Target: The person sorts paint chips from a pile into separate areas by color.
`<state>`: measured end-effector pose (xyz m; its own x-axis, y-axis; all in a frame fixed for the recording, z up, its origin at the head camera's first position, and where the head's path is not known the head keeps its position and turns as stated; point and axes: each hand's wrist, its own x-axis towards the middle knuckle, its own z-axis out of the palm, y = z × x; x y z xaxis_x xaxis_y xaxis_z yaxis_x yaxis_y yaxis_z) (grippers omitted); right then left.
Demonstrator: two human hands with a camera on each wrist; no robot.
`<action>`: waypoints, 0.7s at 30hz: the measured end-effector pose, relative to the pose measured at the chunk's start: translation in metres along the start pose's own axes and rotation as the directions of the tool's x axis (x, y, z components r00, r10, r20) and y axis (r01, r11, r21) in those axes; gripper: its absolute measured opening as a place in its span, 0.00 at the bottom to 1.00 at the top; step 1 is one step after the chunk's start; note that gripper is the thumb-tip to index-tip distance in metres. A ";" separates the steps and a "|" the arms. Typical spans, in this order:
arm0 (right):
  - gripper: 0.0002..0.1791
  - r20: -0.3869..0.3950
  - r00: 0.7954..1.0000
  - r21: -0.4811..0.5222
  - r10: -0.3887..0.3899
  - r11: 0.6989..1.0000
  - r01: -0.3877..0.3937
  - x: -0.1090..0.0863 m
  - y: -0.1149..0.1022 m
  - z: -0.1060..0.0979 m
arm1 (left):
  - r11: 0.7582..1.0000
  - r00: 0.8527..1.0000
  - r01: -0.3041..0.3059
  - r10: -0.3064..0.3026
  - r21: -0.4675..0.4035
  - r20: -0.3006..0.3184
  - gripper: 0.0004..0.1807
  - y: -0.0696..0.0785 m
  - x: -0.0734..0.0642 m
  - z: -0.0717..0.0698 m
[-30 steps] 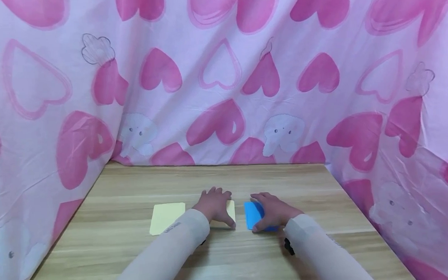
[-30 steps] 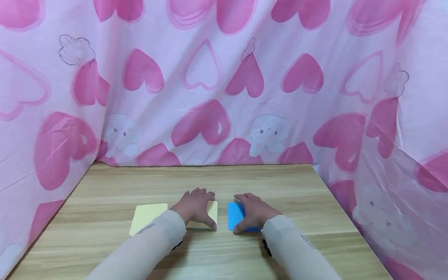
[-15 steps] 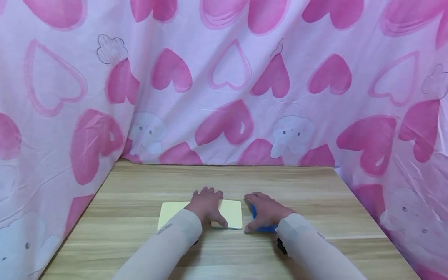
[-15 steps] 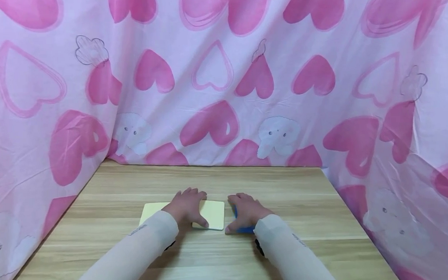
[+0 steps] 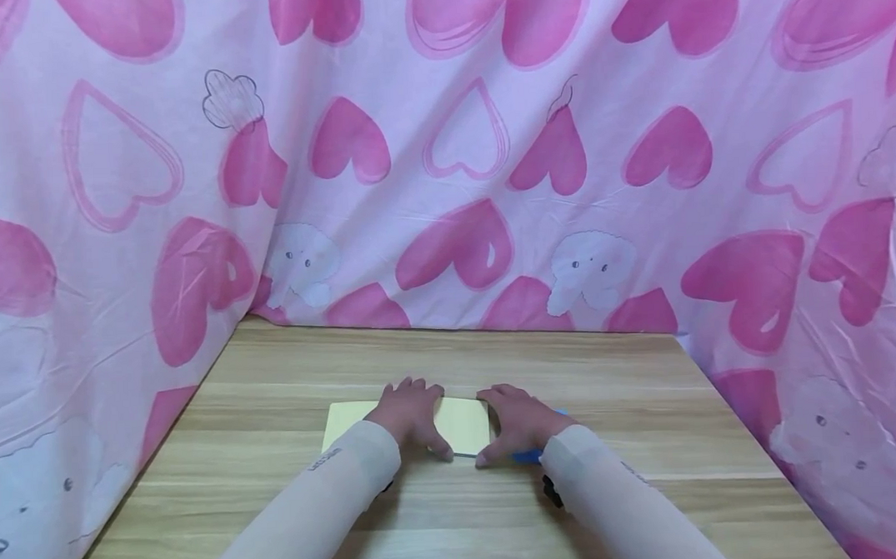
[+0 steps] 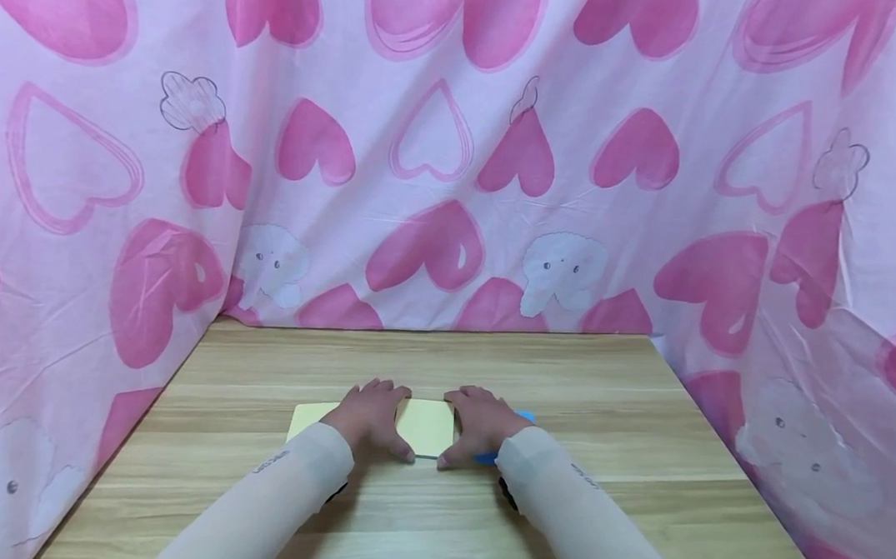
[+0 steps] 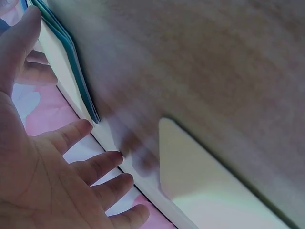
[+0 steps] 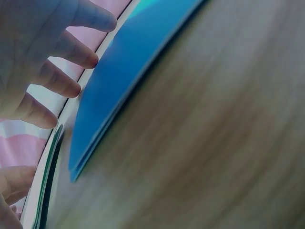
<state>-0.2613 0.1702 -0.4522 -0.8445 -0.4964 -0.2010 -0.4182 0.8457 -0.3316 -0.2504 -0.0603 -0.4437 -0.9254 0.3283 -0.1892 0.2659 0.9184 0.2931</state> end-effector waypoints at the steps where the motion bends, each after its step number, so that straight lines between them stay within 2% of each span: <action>1: 0.60 -0.004 1.000 0.002 -0.010 1.000 0.010 0.000 0.000 0.001 | 1.000 1.000 0.000 0.000 0.002 0.004 0.60 0.000 0.000 0.000; 15: 0.56 -0.017 0.999 -0.006 -0.050 0.999 0.050 0.001 -0.008 -0.001 | 1.000 1.000 -0.010 0.010 0.015 0.004 0.58 -0.001 -0.002 0.003; 21: 0.57 -0.006 1.000 -0.020 -0.025 0.999 0.025 0.004 -0.007 0.000 | 1.000 1.000 -0.011 0.011 0.011 0.011 0.59 -0.002 -0.001 0.002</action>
<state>-0.2620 0.1624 -0.4505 -0.8360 -0.5160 -0.1869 -0.4456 0.8370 -0.3176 -0.2492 -0.0618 -0.4458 -0.9193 0.3411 -0.1964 0.2793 0.9169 0.2851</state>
